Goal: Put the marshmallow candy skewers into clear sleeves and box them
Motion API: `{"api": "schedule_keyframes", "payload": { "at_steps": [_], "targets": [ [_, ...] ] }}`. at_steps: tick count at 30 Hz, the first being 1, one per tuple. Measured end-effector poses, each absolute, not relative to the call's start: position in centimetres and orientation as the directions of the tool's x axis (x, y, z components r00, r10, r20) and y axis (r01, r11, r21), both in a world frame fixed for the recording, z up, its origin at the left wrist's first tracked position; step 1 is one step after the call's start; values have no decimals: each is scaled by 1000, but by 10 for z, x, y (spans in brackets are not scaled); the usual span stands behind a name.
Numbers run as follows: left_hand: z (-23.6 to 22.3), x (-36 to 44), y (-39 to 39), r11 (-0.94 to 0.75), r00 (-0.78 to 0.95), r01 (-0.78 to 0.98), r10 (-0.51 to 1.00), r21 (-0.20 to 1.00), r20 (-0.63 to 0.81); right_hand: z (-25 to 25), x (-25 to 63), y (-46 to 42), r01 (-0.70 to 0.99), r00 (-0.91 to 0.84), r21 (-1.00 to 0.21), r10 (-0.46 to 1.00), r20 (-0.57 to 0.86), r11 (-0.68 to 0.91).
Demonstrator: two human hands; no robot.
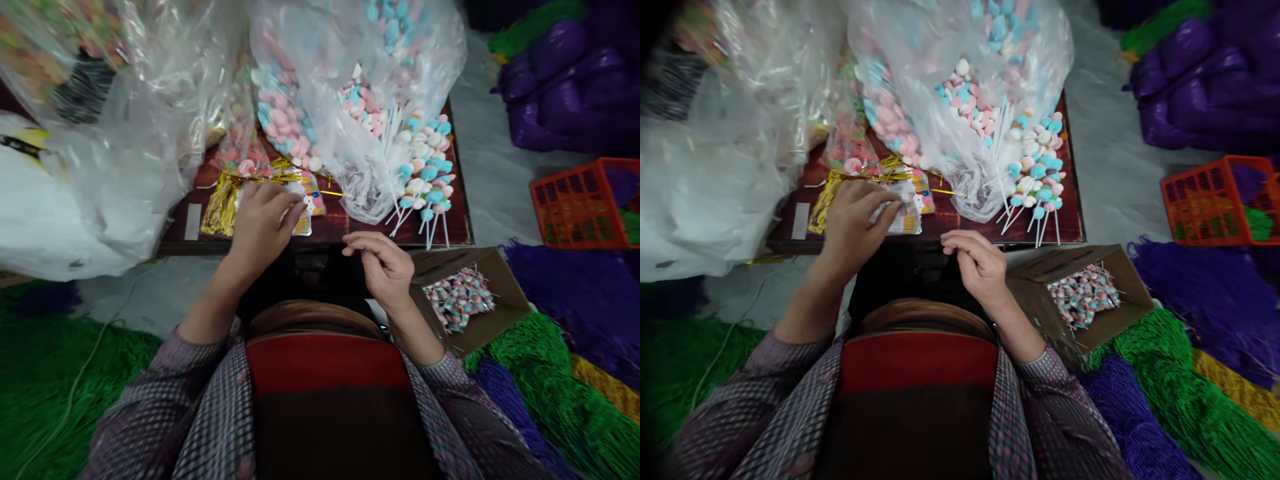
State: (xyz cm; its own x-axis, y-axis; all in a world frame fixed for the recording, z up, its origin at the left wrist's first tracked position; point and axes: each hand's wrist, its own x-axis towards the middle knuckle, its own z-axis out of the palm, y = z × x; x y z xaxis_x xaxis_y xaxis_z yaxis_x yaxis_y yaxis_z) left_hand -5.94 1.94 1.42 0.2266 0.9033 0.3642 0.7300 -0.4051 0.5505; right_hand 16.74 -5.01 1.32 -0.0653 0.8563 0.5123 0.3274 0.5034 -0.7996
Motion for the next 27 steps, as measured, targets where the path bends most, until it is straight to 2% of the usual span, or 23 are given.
{"api": "schedule_keyframes", "payload": {
  "at_steps": [4, 7, 20, 23, 27],
  "targets": [
    [-21, -55, 46, -291, 183, 871, 940, 396, 287, 8, 167, -53, 315, -92, -802, 857, 507, 508],
    [-39, -52, 59, -252, 164, 894, 954, 370, 252, 4, 168, -53, 310, -76, -808, 860, 504, 501],
    [-53, -54, 73, -195, 51, 830, 960, 522, 276, -4, 159, -39, 303, -76, -835, 885, 459, 459],
    [-47, -57, 72, -221, 38, 811, 944, 542, 329, -4, 155, -28, 274, 8, -906, 941, 338, 323],
    [-34, -57, 64, -399, 149, 740, 882, 542, 446, 0, 149, -5, 68, 107, -991, 986, 126, 119]
  ]
}}
